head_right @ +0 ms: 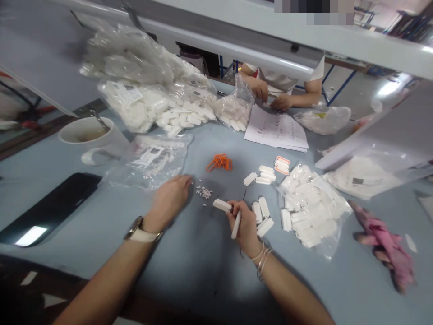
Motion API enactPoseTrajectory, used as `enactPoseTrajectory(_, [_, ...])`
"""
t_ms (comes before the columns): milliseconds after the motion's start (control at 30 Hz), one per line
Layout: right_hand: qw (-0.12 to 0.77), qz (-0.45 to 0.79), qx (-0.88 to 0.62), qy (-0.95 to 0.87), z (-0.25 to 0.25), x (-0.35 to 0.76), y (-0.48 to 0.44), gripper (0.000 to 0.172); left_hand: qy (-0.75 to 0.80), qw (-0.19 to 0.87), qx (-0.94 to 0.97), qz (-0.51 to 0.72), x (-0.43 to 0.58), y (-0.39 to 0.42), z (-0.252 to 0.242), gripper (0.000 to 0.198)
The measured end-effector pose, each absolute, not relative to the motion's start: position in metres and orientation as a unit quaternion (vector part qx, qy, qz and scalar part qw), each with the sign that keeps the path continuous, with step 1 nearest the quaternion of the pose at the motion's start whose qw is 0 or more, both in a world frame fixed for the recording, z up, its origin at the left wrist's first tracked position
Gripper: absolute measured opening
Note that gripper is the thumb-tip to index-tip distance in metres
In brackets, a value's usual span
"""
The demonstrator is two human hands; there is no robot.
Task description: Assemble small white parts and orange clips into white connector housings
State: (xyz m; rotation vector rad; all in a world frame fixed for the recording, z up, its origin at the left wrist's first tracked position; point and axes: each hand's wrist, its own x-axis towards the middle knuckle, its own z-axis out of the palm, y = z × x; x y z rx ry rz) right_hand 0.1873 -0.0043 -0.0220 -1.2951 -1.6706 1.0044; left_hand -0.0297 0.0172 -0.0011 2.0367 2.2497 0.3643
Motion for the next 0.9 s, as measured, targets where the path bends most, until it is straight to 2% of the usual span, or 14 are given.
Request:
enactPoseTrajectory(133, [0.389,0.395,-0.51,-0.658,-0.023,0.187,-0.004,0.024,0.736,0.026,0.674,0.057,-0.026,0.016,-0.003,0.028])
enactPoseTrajectory(333, [0.393,0.395,-0.508,-0.657,-0.028,0.188,-0.005,0.023,0.737,0.056,0.664,0.113,-0.026,0.018,-0.003,0.023])
enactPoseTrajectory(400, [0.392,0.396,-0.508,-0.657,-0.028,0.188,-0.004,0.024,0.719,0.106,0.664,0.179,-0.025,0.019,-0.001,0.018])
enactPoseTrajectory(500, [0.391,0.4,-0.505,-0.657,-0.027,0.188,-0.004,0.024,0.655,0.235,0.665,0.273,-0.019,0.017,0.003,0.012])
enactPoseTrajectory(600, [0.394,0.401,-0.501,-0.658,-0.026,0.188,-0.005,0.024,0.575,0.298,0.697,0.309,-0.01,0.014,0.002,0.011])
enactPoseTrajectory(733, [0.386,0.4,-0.507,-0.659,-0.026,0.188,-0.006,0.023,0.506,0.277,0.751,0.32,-0.002,0.011,-0.006,0.01])
enactPoseTrajectory(900, [0.38,0.398,-0.514,-0.658,-0.028,0.188,-0.005,0.022,0.49,0.216,0.78,0.322,0.003,0.009,-0.017,0.008])
